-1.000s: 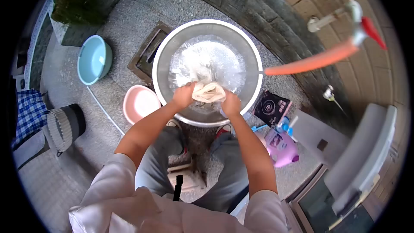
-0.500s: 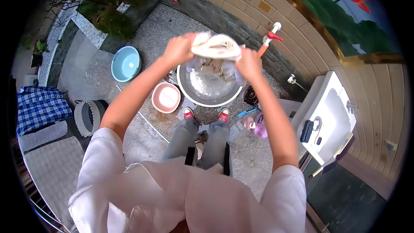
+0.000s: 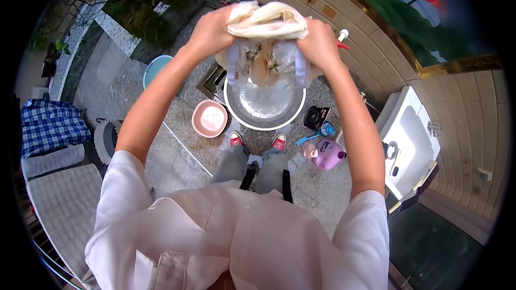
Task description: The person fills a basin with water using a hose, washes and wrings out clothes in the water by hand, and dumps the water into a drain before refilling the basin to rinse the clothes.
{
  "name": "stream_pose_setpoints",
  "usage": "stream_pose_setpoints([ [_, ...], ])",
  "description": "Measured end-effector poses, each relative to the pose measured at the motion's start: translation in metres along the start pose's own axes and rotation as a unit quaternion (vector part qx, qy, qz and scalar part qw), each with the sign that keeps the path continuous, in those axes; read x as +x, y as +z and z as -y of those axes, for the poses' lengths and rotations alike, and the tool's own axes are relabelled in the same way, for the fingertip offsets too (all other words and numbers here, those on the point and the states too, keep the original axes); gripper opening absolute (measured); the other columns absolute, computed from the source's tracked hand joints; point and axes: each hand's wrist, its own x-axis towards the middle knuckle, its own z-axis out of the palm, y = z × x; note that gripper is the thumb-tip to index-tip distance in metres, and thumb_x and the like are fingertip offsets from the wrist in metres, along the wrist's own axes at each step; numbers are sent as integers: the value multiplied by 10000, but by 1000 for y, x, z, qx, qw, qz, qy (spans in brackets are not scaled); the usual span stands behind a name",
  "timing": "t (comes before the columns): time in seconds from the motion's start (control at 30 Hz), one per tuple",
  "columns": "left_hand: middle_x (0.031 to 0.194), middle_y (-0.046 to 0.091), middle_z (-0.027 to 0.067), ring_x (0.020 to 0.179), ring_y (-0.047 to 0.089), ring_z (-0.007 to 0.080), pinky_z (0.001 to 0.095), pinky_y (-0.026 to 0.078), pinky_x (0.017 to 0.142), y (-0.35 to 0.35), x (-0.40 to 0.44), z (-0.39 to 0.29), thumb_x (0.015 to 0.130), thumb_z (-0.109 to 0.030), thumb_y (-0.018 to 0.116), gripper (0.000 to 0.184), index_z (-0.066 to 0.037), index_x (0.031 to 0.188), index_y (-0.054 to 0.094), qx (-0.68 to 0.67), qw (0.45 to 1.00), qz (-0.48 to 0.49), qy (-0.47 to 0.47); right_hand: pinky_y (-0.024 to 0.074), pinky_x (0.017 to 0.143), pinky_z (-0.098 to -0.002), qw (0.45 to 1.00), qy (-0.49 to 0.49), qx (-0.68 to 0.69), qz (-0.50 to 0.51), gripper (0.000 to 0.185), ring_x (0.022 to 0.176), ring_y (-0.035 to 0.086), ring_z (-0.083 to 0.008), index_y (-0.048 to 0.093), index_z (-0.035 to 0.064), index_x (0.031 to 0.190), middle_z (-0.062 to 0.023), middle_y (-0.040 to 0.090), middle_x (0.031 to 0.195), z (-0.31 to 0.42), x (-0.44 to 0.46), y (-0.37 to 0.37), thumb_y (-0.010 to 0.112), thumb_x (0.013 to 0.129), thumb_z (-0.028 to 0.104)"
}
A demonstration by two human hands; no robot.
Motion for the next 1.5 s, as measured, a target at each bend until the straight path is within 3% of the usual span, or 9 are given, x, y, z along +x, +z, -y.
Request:
stream_pose_setpoints([
  [0.4,1114,476,158,969,516,331,401,434,806,306,-156,175,649,39,525,496,-76,1124,439,-28,977,190,-94,462,732,-427,969,180,-32,167,227,817,580,-361,623,65,915,-191,603,901,-203,-153,279,575,696,106],
  [0.5,1276,373,146,1153,380,372,447,314,964,402,-202,225,662,49,529,625,-97,1245,359,31,969,217,-113,466,748,-422,976,152,-22,157,228,855,566,-364,617,63,917,-184,590,978,-294,-204,394,579,698,115],
  [0.57,1408,168,135,1258,225,396,526,189,1018,472,-230,262,673,-15,586,799,-142,1357,194,78,936,301,-167,427,847,-441,956,193,-24,219,326,1019,508,-346,590,92,1012,-168,514,1162,-341,-236,459,605,688,120],
  [0.67,1448,-94,90,1307,78,399,616,88,995,570,-272,316,683,-126,631,958,-216,1395,-4,207,897,326,-214,196,1009,-546,875,274,-153,368,781,1295,174,-335,283,239,1339,-83,68,1447,-384,-267,538,653,662,119],
  [0.8,1447,-97,99,1308,26,409,594,58,1010,659,-321,372,660,-217,670,1001,-281,1390,-11,284,880,357,-131,169,985,-605,888,306,-177,294,851,1291,148,-372,202,269,1364,-96,27,1449,-424,-300,614,663,658,157],
  [1.0,1443,32,139,1303,36,417,577,52,1015,703,-301,415,604,-442,663,1044,-227,1394,16,229,853,445,-148,139,930,-679,892,218,-210,335,922,1285,137,-391,172,192,1374,-112,89,1440,-481,-296,677,682,613,297],
  [1.13,1392,241,142,1286,197,350,553,113,1015,736,-284,435,590,-543,631,964,-188,1373,195,135,859,430,-242,218,976,-551,875,262,-168,370,849,1249,250,-342,246,118,1337,-140,235,1384,-511,-285,696,673,622,285],
  [1.23,1308,375,146,1199,370,309,500,271,973,744,-292,433,590,-506,655,833,-148,1279,351,201,910,273,-237,319,947,-439,914,253,-144,282,659,1148,400,-326,388,83,1242,-179,406,1252,-500,-280,682,647,654,234],
  [1.5,978,585,187,915,561,357,425,455,762,591,-294,325,624,-311,677,584,-65,1092,430,-40,875,306,-373,445,781,-414,909,297,-20,293,362,930,552,-350,545,40,1018,-192,596,947,-399,-274,542,580,660,88],
])
